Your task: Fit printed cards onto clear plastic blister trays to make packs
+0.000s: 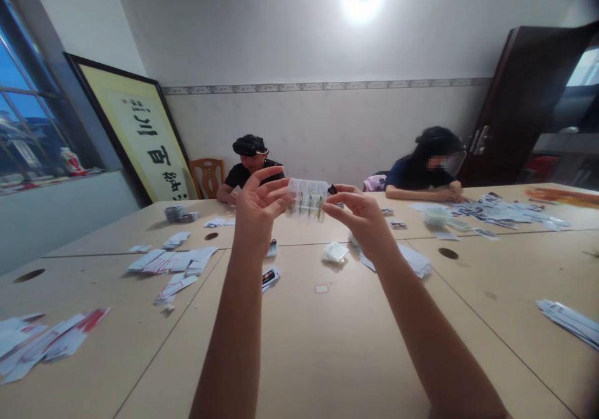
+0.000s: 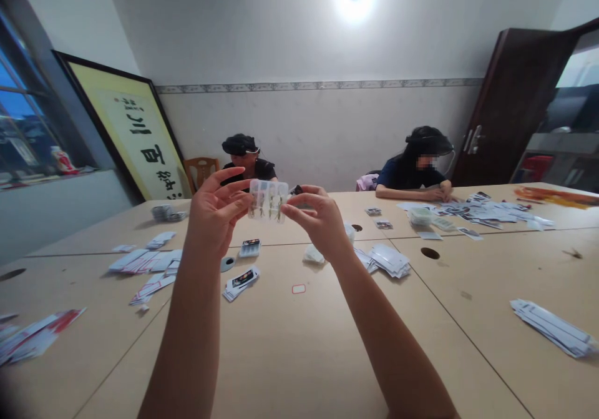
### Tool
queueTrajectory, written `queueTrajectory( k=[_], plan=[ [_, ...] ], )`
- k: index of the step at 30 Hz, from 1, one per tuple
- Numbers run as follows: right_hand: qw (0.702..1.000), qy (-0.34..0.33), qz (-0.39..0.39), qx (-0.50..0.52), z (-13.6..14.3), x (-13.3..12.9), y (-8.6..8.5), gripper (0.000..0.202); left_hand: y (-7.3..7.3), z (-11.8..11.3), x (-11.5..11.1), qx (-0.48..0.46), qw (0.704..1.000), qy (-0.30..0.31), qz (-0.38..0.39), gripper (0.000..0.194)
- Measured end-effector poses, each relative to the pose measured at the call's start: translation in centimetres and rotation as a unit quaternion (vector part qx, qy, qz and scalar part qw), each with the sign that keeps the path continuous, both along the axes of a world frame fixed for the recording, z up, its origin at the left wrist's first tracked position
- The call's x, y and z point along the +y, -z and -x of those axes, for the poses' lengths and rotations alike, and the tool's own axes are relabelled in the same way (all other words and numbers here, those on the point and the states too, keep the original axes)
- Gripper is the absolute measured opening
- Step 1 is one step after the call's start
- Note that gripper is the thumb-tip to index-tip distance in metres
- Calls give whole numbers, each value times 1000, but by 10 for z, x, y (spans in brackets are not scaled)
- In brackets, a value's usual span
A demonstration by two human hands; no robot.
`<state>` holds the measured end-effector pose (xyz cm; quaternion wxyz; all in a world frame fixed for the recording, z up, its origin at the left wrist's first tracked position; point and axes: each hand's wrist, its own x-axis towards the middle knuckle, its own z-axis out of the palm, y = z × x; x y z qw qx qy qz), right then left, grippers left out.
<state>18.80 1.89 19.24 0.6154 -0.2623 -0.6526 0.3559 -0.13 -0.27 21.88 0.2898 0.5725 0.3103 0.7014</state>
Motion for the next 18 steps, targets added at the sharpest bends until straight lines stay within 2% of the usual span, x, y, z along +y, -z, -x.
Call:
queueTrajectory(
  k=[6, 9, 12, 15, 18],
  plan=[
    [1000, 25, 2, -10, -2, 0, -2, 19, 2, -2, 3, 42, 999, 18, 26, 47],
    [998, 51, -5, -22, -1, 2, 0, 22, 6, -2, 6, 83, 995, -32, 52, 53],
    [992, 115, -23, -50, 0, 5, 4, 26, 10, -1, 9, 115, 989, -78, 54, 54],
    [973, 183, -61, -126, -4, 3, 5, 38, 11, 0, 12, 101, 992, -37, 72, 55],
    [944, 205, -123, -227, -9, -7, 2, 54, 9, 2, 11, 61, 994, -6, 94, 49]
  ],
)
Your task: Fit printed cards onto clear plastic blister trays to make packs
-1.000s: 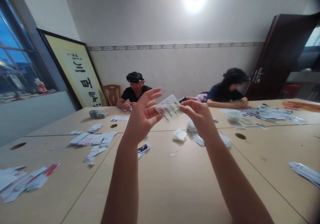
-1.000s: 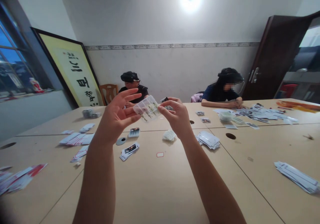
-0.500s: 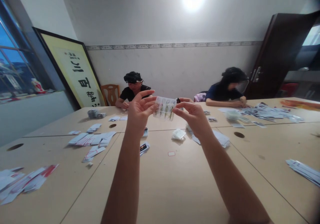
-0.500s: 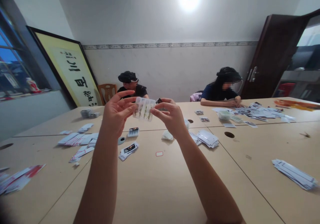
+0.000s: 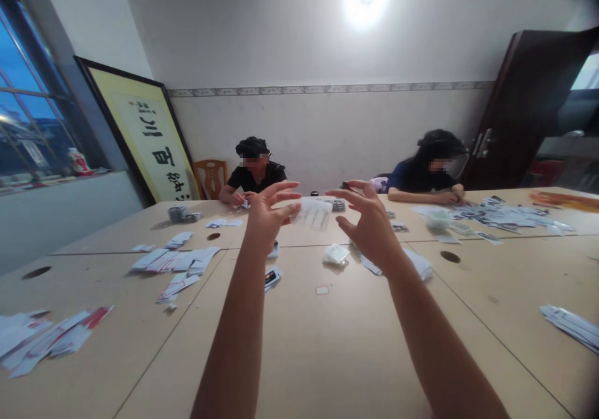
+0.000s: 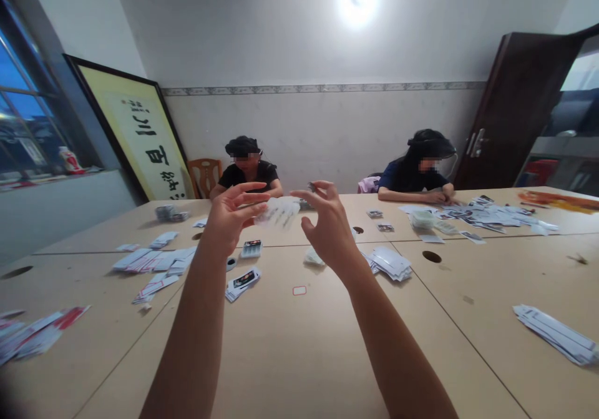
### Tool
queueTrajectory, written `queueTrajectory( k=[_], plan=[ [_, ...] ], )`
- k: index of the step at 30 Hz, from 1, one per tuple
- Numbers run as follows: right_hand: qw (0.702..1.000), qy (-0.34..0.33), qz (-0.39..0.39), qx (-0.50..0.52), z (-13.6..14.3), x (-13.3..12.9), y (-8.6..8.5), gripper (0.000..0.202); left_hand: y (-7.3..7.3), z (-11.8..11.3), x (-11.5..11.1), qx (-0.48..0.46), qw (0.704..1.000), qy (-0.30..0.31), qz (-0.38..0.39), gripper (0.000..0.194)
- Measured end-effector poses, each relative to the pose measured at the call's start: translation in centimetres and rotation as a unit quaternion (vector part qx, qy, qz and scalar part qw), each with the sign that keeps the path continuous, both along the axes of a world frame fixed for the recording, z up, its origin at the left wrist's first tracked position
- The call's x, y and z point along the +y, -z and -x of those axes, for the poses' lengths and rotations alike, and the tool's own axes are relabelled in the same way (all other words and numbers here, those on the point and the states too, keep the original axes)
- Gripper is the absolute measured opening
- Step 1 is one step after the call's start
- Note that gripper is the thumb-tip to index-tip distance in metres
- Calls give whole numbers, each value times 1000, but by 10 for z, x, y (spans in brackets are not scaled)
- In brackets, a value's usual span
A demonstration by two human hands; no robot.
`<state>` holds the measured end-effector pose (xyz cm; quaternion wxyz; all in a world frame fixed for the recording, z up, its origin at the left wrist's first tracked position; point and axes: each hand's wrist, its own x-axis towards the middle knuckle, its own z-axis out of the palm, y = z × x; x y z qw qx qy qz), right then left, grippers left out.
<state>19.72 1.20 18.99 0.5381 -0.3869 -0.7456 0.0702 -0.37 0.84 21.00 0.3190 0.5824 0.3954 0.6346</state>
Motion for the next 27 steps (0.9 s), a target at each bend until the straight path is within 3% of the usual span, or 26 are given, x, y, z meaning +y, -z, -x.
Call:
queueTrajectory(
  k=[3, 8, 10, 13, 16, 20, 27],
  plan=[
    [997, 4, -46, -65, -3, -11, -3, 58, -3, 2, -2, -24, 1000, 0, 12, 44],
    [996, -39, -75, -8, -1, -17, -6, 15, -4, -6, -3, -44, 994, 84, 63, 47],
    [996, -35, -68, 42, 0, -15, -7, 8, -2, -11, -1, -68, 992, 93, 57, 47],
    [991, -37, -30, 127, 1, -8, -7, 17, 1, -14, 2, -66, 992, 100, 25, 53],
    [981, -62, 25, 184, 2, -2, -7, 21, 4, -14, 5, -7, 996, 90, -11, 45],
    [970, -133, 75, 189, -1, 1, -8, 24, 6, -14, 9, 12, 997, 73, -16, 40],
    [950, -211, 100, 208, -7, 12, -7, 25, 7, -22, 6, 25, 993, 112, 19, 45]
  ],
)
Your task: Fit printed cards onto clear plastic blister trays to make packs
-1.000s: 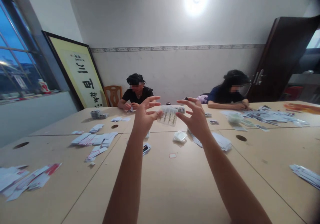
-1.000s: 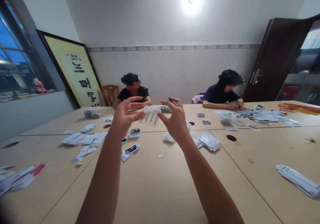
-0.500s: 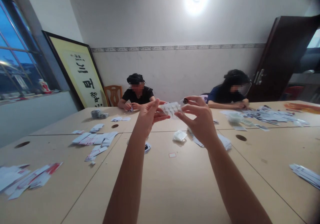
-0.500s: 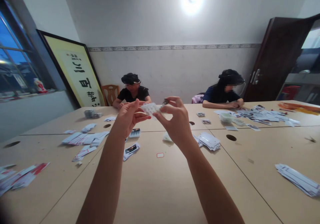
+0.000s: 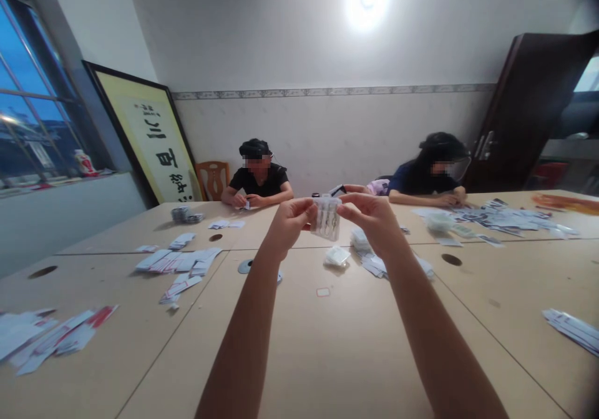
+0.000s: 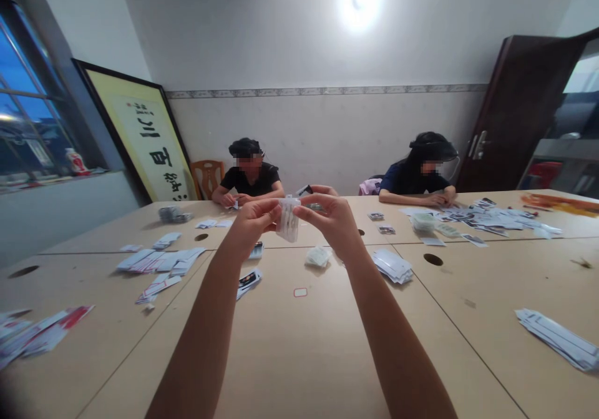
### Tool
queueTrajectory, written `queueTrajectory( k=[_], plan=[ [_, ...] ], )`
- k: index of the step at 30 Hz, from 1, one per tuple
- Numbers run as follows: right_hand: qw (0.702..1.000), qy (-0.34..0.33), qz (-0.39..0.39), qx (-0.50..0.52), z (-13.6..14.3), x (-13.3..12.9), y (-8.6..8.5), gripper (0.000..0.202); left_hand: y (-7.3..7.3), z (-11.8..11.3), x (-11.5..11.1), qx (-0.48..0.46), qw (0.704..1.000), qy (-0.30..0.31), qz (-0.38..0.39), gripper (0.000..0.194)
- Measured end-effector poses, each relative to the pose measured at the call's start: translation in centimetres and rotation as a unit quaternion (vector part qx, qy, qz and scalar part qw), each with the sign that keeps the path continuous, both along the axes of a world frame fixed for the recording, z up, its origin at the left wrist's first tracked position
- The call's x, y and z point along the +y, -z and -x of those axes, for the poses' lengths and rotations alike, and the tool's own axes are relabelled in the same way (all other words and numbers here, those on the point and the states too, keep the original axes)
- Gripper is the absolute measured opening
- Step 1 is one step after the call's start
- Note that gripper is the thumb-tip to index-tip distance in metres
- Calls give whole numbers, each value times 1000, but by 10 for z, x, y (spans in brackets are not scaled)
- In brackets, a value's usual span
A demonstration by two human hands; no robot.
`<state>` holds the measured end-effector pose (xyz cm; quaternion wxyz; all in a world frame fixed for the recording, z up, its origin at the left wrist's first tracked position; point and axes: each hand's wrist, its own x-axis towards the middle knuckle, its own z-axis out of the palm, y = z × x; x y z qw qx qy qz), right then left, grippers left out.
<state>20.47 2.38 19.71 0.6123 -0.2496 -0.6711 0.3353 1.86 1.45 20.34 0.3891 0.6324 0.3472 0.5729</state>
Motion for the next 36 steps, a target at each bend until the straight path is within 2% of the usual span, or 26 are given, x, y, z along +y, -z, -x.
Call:
queueTrajectory(
  k=[4, 8, 15, 21, 30, 36],
  plan=[
    [999, -11, 33, -21, 5, 7, 4, 45, 3, -1, 3, -23, 999, -40, -20, 42],
    [998, -9, 47, -45, 10, 7, 7, 52, 5, -3, 4, -17, 996, -77, -36, 30],
    [996, -22, 55, -69, 11, 8, 9, 45, 6, -5, 0, 36, 991, -116, -61, 26],
    [997, -11, 59, -42, 13, 14, 14, 44, 3, -6, -4, 78, 983, -144, -85, 25],
    [997, -7, 63, -38, 15, 12, 14, 45, 1, -3, -4, 108, 983, -119, -90, 16],
    [997, -16, 69, -37, 17, 11, 13, 48, 0, 5, -2, 103, 989, -75, -79, 23]
  ],
)
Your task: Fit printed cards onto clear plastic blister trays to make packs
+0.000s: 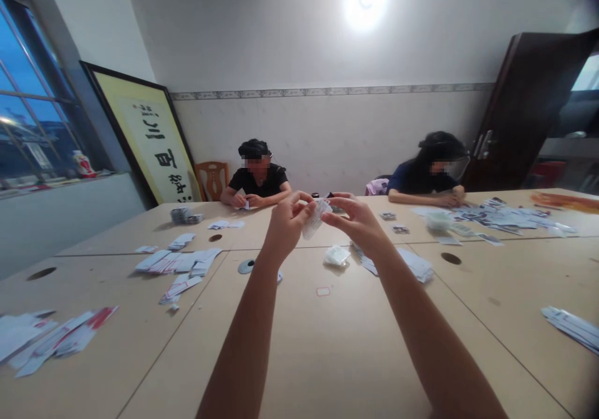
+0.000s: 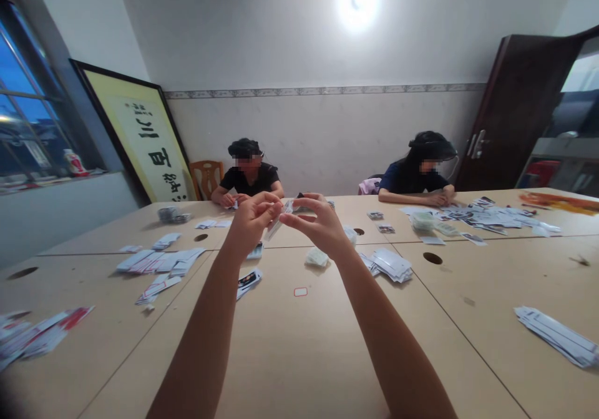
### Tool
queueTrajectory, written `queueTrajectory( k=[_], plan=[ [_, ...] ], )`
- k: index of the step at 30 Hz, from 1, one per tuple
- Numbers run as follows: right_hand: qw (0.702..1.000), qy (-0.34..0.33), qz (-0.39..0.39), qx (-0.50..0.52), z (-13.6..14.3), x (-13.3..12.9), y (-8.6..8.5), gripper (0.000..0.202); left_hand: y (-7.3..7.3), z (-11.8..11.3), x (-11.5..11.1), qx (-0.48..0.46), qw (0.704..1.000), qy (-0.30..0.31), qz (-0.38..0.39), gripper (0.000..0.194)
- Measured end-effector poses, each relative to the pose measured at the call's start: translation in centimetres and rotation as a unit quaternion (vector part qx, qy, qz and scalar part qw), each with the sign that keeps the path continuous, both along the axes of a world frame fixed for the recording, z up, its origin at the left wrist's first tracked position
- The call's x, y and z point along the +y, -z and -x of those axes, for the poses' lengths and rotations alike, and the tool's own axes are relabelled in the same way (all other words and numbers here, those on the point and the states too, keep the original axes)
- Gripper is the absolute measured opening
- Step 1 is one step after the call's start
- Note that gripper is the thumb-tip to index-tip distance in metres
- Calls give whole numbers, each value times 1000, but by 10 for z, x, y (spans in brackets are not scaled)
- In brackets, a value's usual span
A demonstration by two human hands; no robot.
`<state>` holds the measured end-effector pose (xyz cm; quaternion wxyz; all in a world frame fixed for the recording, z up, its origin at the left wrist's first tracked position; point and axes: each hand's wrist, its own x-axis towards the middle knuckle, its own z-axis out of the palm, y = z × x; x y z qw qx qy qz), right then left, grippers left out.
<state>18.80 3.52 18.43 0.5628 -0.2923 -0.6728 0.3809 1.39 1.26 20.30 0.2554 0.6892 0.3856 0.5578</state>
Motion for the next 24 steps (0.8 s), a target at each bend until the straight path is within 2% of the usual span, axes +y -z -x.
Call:
queueTrajectory(
  k=[6, 14, 21, 24],
  plan=[
    [999, -25, -29, -17, 1, -6, 0, 48, 1, 8, 1, 10, 999, 33, 27, 24],
    [998, -29, -49, -22, 2, -6, 1, 44, 1, 5, -2, 41, 999, -12, 14, 13],
    [998, -29, -54, -17, 3, -4, 2, 45, 0, 6, -2, 37, 999, -27, -12, 12],
    [997, -49, -50, -18, 1, -4, 0, 47, -3, 6, -4, 25, 999, -37, -25, 9]
  ],
)
